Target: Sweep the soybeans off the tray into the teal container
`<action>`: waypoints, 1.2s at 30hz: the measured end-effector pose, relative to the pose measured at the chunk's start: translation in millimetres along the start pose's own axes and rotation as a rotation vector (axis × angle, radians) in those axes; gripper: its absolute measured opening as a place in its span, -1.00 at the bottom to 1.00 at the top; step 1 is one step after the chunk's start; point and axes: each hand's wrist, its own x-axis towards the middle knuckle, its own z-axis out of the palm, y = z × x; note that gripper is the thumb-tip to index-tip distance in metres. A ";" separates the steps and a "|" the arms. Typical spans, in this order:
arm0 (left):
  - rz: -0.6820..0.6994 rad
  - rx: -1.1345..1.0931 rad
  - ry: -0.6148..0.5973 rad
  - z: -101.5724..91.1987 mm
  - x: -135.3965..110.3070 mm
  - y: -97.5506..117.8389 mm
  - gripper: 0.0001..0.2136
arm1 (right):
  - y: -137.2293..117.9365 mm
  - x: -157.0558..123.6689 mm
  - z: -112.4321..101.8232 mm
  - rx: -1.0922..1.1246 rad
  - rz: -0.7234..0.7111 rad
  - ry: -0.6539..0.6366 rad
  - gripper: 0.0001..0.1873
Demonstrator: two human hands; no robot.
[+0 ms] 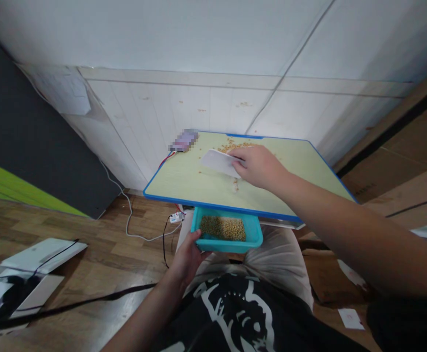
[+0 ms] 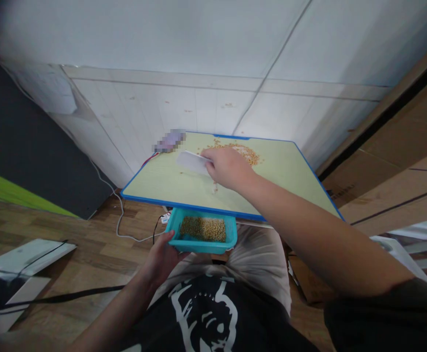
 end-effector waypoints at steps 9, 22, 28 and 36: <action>0.044 -0.034 0.037 -20.5 3.4 0.7 -0.44 | -27.8 74.9 21.6 0.022 -0.083 -0.083 -0.65; 0.066 -0.025 0.040 -26.9 3.6 8.0 -0.43 | -42.8 91.4 46.9 -0.159 -0.163 -0.235 -0.64; 0.069 -0.041 0.035 -24.8 5.4 7.1 -0.44 | -43.2 78.9 40.9 -0.161 -0.182 -0.251 -0.66; 0.076 -0.043 0.021 -18.7 0.5 11.3 -0.40 | -50.0 52.2 26.2 -0.160 -0.242 -0.302 -0.69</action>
